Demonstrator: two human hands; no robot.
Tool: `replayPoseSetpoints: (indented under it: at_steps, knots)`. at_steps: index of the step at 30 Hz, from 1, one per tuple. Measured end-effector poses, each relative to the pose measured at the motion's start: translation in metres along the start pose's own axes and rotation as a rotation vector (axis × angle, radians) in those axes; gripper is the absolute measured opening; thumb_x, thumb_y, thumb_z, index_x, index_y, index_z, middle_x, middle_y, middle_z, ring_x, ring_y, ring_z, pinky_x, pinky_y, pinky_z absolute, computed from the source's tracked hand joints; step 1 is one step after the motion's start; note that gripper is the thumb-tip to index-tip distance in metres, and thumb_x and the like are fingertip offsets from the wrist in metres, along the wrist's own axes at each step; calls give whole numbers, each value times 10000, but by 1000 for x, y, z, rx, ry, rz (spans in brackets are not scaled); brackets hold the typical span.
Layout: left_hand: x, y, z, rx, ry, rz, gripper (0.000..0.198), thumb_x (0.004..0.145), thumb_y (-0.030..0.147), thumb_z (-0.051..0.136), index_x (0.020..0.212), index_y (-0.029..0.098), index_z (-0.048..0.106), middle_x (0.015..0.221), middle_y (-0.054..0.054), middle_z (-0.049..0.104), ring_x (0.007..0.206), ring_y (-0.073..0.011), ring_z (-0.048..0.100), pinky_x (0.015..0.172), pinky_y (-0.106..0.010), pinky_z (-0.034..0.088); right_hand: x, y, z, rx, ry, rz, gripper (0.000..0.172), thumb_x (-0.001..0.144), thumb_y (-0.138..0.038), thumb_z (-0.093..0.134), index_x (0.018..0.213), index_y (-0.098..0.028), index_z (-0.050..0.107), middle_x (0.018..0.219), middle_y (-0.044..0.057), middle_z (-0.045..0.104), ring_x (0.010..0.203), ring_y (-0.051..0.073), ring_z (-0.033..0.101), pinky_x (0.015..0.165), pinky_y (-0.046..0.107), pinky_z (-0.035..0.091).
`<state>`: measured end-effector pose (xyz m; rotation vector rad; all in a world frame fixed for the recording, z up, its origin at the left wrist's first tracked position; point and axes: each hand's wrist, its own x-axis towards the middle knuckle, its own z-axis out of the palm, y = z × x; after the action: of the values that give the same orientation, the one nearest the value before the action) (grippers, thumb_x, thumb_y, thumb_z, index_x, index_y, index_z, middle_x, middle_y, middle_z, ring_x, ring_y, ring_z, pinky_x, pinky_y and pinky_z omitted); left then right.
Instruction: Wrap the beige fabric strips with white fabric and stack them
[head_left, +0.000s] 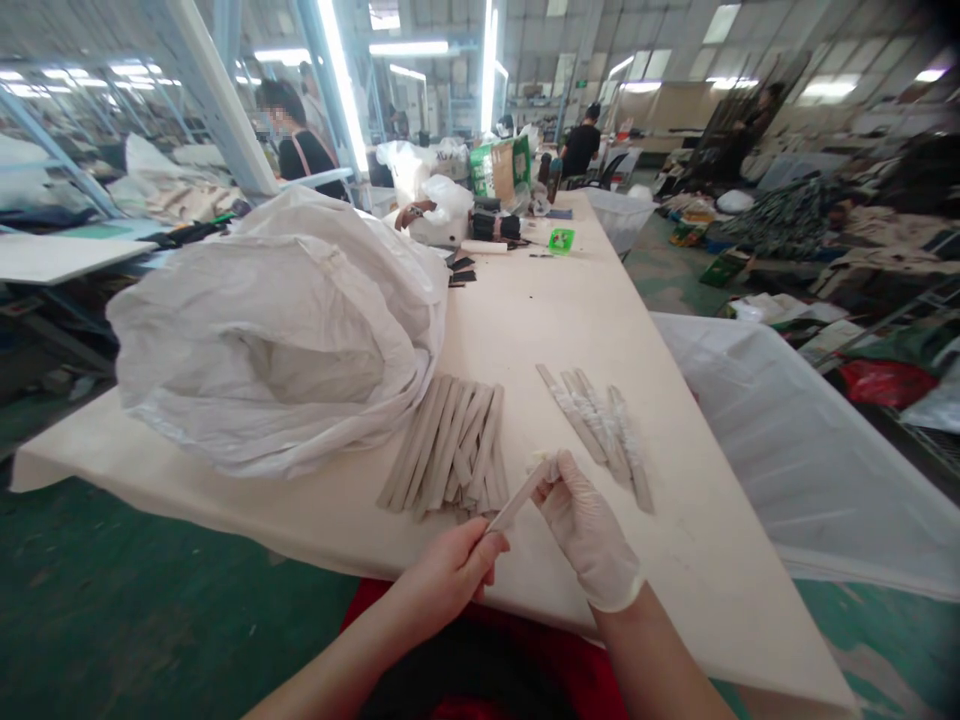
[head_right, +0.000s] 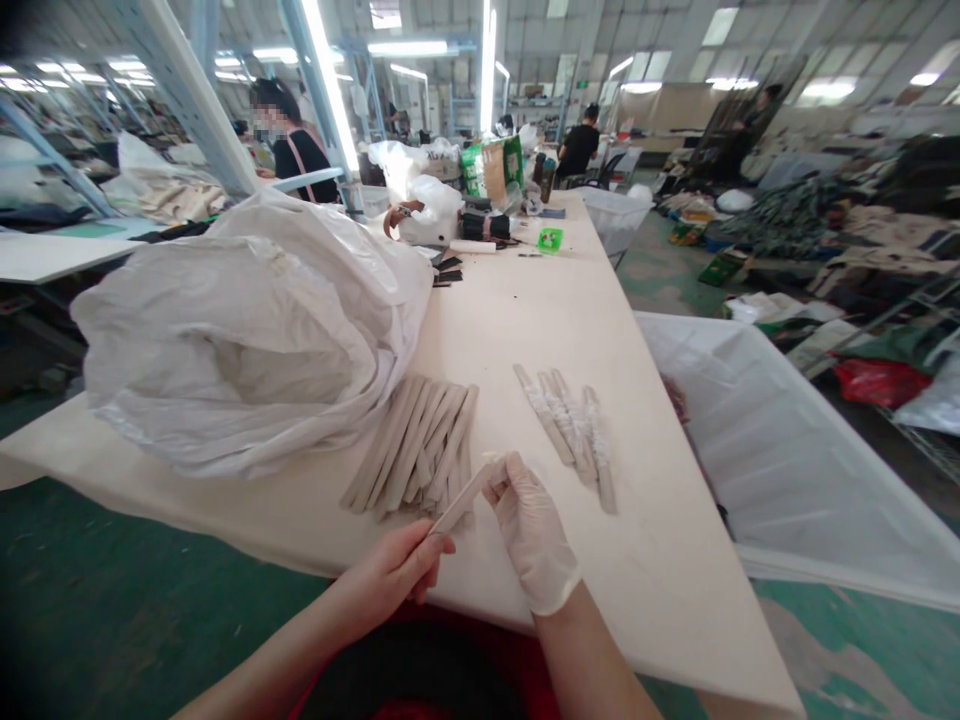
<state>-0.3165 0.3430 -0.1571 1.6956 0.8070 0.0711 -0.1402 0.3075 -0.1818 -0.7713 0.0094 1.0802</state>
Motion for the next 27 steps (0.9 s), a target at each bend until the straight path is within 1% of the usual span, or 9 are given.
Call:
replayPoseSetpoints:
  at_steps: [4,6,9,12,15,18,22,25,27]
  knots:
    - [2,3,-2,-67,-109,-51,361,881,438,308,902,151,525,620,32,499,479,-86,460,451,-199,327,-8,2,-1,-322,-43,-217,192,646,-348,762,696,-190,665,670,-30,646,656,115,561,684,246,470]
    - [5,7,-5,-120,-147,-51,371,873,450,303,910,149,516,614,32,499,464,-85,454,437,-195,322,-15,4,1,-484,-110,-180,201,666,-374,736,710,-186,682,631,-21,640,608,128,546,631,265,459]
    - [10,11,-11,-164,-162,-19,357,859,459,321,874,150,499,612,29,507,483,-92,482,464,-200,351,-24,5,3,-614,-256,-10,266,698,-429,685,692,-163,693,596,8,640,570,156,553,586,293,453]
    - [8,11,-18,-72,-160,1,295,850,420,368,764,162,482,644,14,531,564,-105,519,545,-213,392,-25,1,0,-575,-182,-15,294,690,-446,688,750,-159,705,651,26,671,593,166,572,598,297,467]
    - [5,10,-19,105,-58,16,290,865,392,363,682,182,444,602,37,476,555,-99,464,543,-213,353,-26,1,-4,-523,-67,-55,317,676,-443,706,846,-175,707,734,28,694,647,172,591,639,297,480]
    - [4,13,-17,163,48,61,317,886,407,325,671,193,418,571,48,415,541,-103,410,521,-221,305,-31,10,-4,-608,-193,28,319,690,-459,686,845,-181,714,767,34,700,697,191,606,686,316,483]
    - [0,17,-16,119,49,20,297,881,433,332,766,189,456,559,54,409,534,-111,402,513,-228,297,-31,9,-4,-641,-274,51,406,669,-512,684,933,-205,703,830,49,706,756,215,623,706,338,490]
    - [3,18,-12,91,21,-11,292,869,448,365,828,180,474,555,61,396,521,-107,385,490,-224,276,-25,3,-4,-457,-152,-76,511,747,-626,525,1039,-230,663,908,57,700,828,214,628,756,354,493]
    - [10,18,-6,32,36,24,302,872,457,360,853,179,477,547,69,363,501,-100,350,466,-220,251,-24,6,-2,-417,-127,-157,468,745,-614,537,945,-221,695,922,52,698,877,211,621,828,348,473]
